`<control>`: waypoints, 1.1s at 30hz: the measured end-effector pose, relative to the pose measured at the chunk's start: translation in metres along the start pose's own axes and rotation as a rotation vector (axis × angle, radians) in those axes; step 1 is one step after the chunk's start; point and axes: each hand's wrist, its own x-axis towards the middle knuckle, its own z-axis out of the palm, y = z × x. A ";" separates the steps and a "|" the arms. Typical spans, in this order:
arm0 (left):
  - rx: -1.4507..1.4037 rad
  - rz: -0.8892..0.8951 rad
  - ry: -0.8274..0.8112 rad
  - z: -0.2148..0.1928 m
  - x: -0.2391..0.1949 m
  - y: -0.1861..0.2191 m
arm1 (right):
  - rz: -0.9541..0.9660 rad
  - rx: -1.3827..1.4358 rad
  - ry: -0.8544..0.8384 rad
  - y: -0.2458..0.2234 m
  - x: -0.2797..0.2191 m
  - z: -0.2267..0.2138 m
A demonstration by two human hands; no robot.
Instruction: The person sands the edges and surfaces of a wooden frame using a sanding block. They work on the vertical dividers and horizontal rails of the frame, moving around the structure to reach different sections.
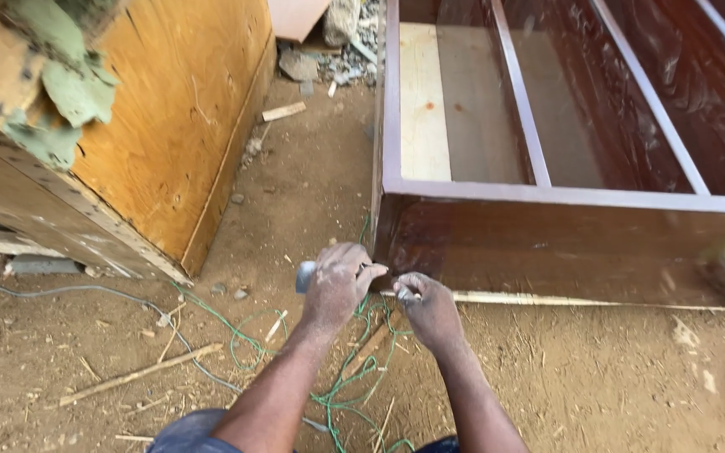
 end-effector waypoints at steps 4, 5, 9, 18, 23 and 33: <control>0.052 -0.057 -0.114 0.012 0.011 -0.013 | -0.036 -0.012 0.056 0.002 0.012 -0.003; 0.083 -0.174 -0.246 0.021 0.007 -0.021 | -0.042 -0.006 0.054 0.001 0.009 -0.001; 0.174 -0.298 -0.363 0.053 0.000 -0.044 | -0.060 -0.009 0.083 0.011 0.013 0.005; 0.234 -0.284 -0.348 0.090 -0.004 -0.067 | 0.049 0.060 0.112 0.020 0.026 0.009; 0.315 -0.236 -0.329 0.086 -0.004 -0.061 | 0.072 0.065 0.120 0.033 0.030 0.017; 0.284 -0.226 -0.305 0.060 0.001 -0.038 | 0.059 0.089 0.153 0.024 0.023 0.007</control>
